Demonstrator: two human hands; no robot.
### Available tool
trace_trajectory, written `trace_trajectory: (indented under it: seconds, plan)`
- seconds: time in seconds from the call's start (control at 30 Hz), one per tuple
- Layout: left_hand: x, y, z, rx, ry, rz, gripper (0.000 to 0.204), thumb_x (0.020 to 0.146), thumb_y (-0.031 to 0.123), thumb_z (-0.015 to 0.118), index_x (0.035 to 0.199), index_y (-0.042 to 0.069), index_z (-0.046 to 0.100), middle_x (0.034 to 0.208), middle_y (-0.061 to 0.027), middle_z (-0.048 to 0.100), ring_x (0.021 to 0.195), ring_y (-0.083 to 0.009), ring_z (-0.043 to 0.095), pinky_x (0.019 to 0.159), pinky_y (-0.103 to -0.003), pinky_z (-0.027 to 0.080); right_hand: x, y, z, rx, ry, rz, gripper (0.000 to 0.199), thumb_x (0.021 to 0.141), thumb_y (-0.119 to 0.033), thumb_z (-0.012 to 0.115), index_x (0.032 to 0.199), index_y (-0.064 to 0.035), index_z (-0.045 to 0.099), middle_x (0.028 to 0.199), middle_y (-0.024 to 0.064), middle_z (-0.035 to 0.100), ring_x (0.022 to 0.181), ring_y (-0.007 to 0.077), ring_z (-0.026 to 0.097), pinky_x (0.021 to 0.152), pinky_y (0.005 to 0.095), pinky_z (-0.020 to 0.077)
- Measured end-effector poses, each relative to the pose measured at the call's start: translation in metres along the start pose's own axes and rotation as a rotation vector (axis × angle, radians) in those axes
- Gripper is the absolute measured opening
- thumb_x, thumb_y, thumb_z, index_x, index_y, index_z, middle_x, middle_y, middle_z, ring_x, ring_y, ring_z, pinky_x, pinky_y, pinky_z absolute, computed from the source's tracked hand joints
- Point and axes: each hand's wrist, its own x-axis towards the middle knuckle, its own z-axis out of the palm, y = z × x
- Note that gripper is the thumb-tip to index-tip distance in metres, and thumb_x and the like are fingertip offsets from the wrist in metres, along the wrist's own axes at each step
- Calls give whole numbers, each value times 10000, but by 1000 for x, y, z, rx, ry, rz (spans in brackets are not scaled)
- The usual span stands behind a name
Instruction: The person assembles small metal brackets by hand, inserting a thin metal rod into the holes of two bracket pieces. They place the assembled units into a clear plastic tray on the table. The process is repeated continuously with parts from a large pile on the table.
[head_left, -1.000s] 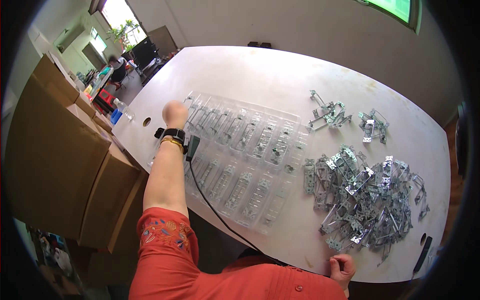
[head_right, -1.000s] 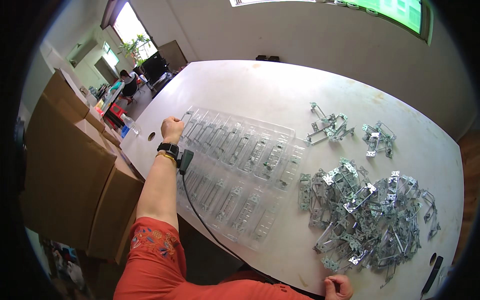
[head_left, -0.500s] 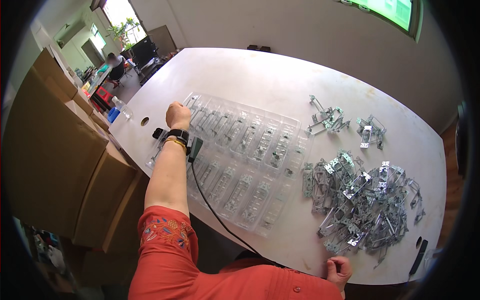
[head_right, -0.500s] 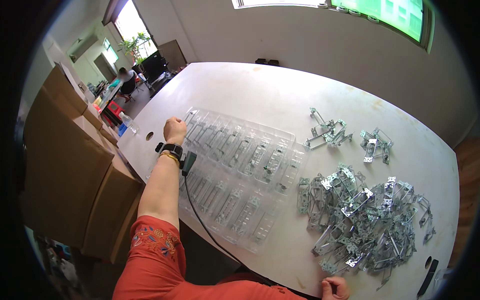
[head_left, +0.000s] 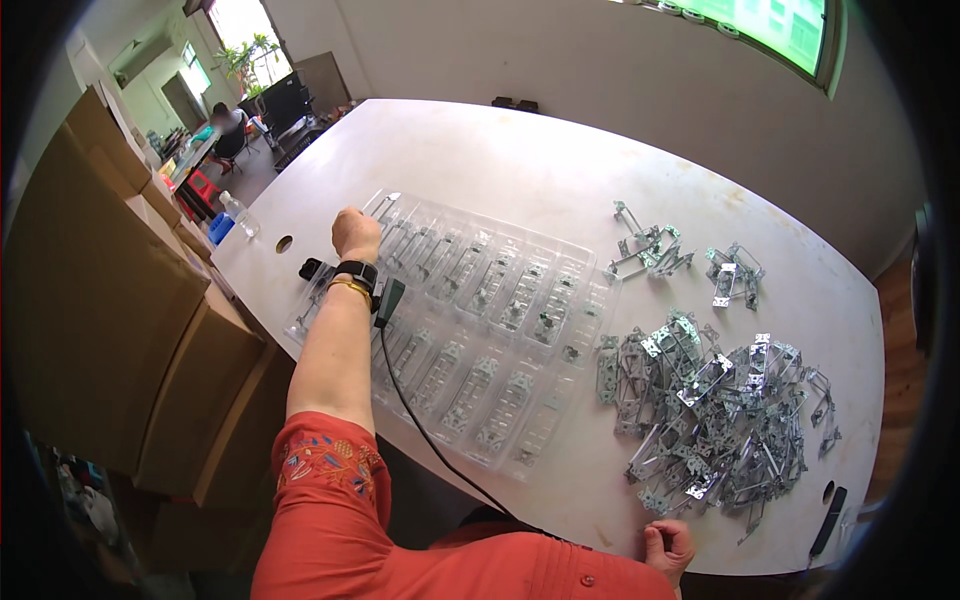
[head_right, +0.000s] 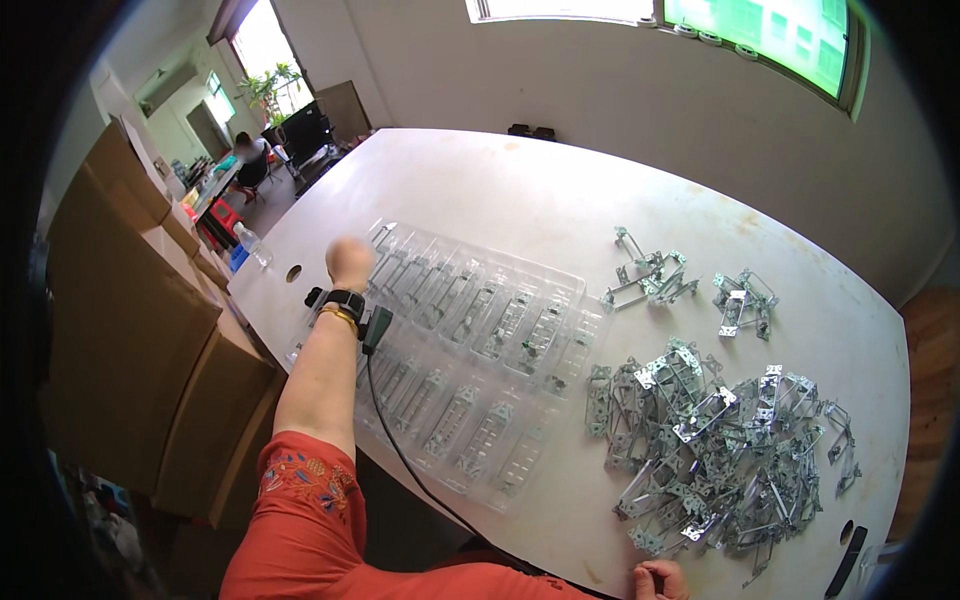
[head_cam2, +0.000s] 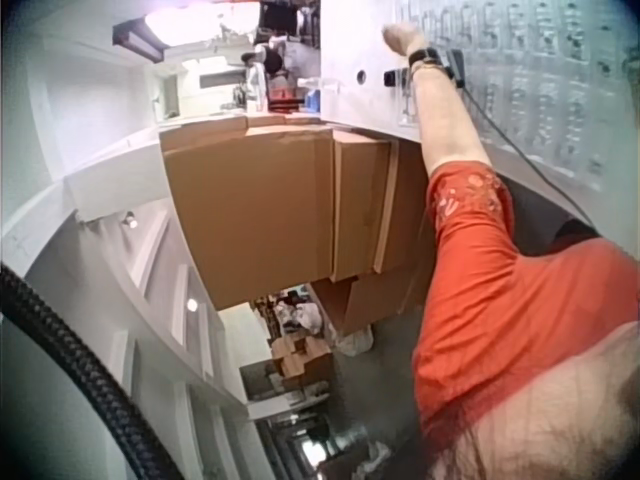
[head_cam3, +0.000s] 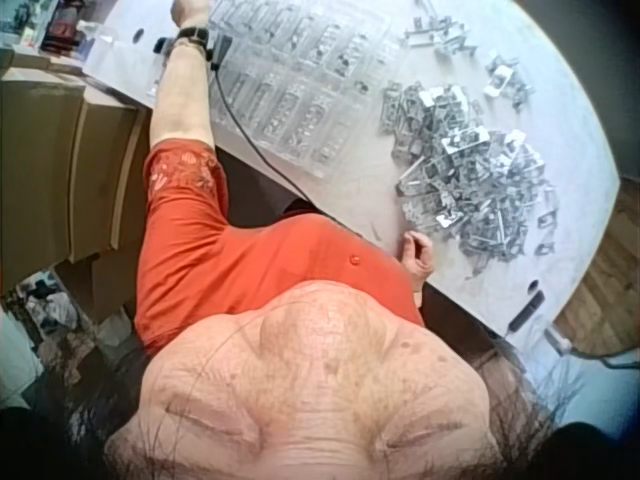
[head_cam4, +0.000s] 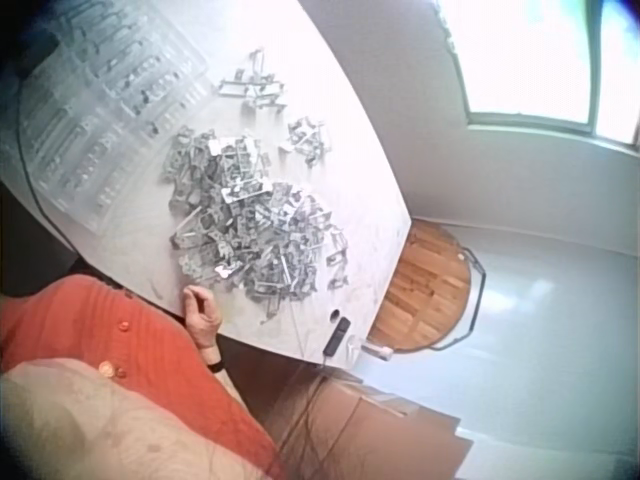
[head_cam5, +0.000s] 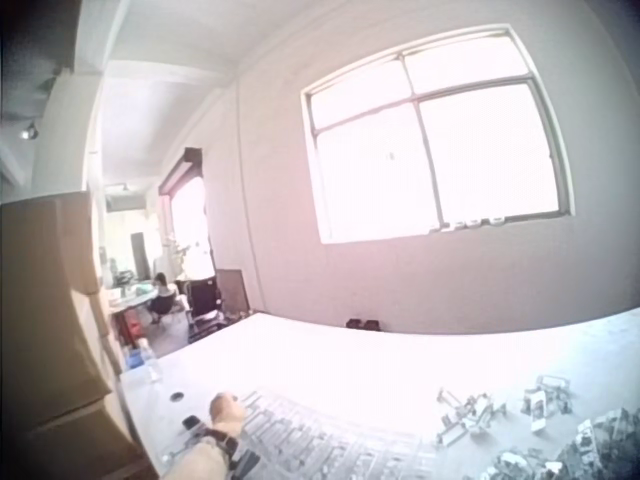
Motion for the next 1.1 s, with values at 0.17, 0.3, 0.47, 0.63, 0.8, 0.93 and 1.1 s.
trace_trajectory:
  seconds: [0.17, 0.3, 0.47, 0.63, 0.8, 0.93, 1.1]
  plan:
    - [3, -10, 8, -21, 67, 6, 212, 947, 120, 700, 1067, 4, 829, 1147, -275, 804, 1108, -438, 784, 994, -497, 617, 0, 2, 0, -8, 4, 8, 198, 1012, -158, 873, 1072, -49, 718, 959, 30, 737, 824, 97, 651, 770, 272, 542]
    - [10, -22, 8, 4, 66, 7, 208, 932, 110, 711, 1061, 2, 833, 1110, -277, 809, 1086, -450, 789, 974, -491, 627, 1, 1, 0, -5, -12, 11, 206, 1012, -166, 874, 1072, -50, 715, 959, 27, 736, 820, 95, 643, 764, 270, 535]
    - [-13, 10, -12, -3, -12, -19, 215, 923, 123, 727, 1056, -5, 837, 1098, -273, 818, 1089, -446, 799, 967, -471, 639, 0, 1, 2, 4, 23, 0, 199, 1014, -156, 871, 1074, -50, 714, 955, 23, 733, 824, 90, 637, 762, 263, 527]
    - [-15, 8, -22, 121, -61, -79, 236, 930, 144, 727, 1086, 7, 840, 1160, -261, 817, 1139, -428, 794, 1005, -472, 628, 1, -4, 1, 6, 4, 48, 167, 1024, -128, 851, 1079, -50, 714, 940, 10, 732, 820, 80, 637, 766, 249, 520]
    - [-9, 5, -20, 212, -131, -100, 274, 948, 184, 712, 1139, 31, 836, 1241, -237, 810, 1234, -419, 758, 1093, -488, 574, 1, -7, 2, -6, 6, 75, 153, 1030, -122, 841, 1079, -52, 713, 936, 1, 732, 823, 74, 638, 766, 245, 517]
    - [-5, -2, -16, 235, -95, -110, 307, 976, 213, 668, 1177, 48, 830, 1288, -210, 804, 1290, -403, 734, 1133, -522, 523, 1, -6, 3, 4, 7, 64, 156, 1032, -128, 840, 1081, -52, 713, 941, 2, 732, 829, 74, 642, 769, 245, 518]
    - [-10, 2, -18, 276, -137, -97, 334, 984, 229, 650, 1222, 68, 820, 1306, -176, 807, 1300, -388, 734, 1148, -530, 494, 2, -7, 3, -14, 6, 46, 154, 1034, -127, 839, 1080, -53, 712, 947, -1, 726, 830, 71, 635, 765, 244, 514]
